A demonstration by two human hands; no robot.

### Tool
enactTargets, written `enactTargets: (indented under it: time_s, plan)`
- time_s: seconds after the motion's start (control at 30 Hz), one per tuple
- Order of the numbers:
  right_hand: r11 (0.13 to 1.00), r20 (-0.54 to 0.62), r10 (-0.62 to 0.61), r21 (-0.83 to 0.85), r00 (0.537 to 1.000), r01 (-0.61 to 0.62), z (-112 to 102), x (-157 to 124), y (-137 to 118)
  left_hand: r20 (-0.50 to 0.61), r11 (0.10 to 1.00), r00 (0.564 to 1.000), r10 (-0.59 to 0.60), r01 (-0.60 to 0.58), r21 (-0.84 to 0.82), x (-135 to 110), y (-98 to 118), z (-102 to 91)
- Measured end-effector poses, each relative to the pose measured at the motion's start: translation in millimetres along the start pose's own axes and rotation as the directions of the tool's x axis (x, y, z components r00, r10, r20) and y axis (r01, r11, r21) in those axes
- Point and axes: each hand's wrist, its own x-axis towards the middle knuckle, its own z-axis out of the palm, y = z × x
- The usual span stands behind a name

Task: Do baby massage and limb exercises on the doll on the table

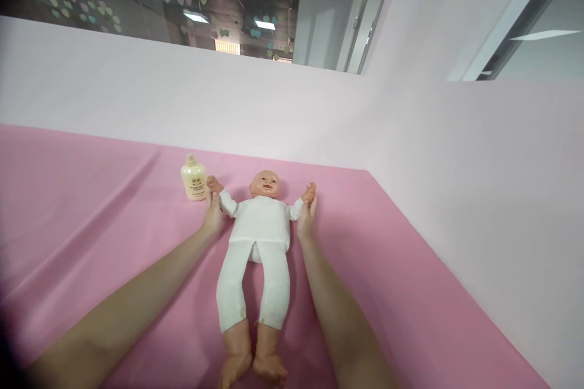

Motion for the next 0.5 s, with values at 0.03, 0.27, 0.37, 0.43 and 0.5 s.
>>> enactTargets:
  time_s: [0.03,0.27,0.37,0.43,0.5]
  plan:
    - [1.000,0.056,-0.012,0.016,0.998,0.011,3.4,-2.4,-6.5,0.024,0.999,0.999,0.025,-0.026,0.045,-3.5,3.8,1.8]
    - [0.989,0.373,0.005,-0.141,0.928,0.052,7.4,-14.7,-19.3,0.366,0.922,0.893,0.261,-0.343,0.178,-17.7,21.2,15.6]
    - [0.953,0.452,-0.005,-0.268,0.892,0.141,4.6,-14.0,-16.9,0.418,0.878,0.876,0.239,-0.379,0.292,-16.0,15.8,16.3]
    - [0.932,0.488,-0.026,-0.304,0.872,0.198,3.8,-12.6,-16.8,0.447,0.844,0.870,0.209,-0.392,0.367,-14.1,10.2,16.0]
    - [0.916,0.507,-0.041,-0.325,0.861,0.235,3.5,-11.7,-17.7,0.468,0.819,0.862,0.194,-0.405,0.406,-12.8,5.8,15.8]
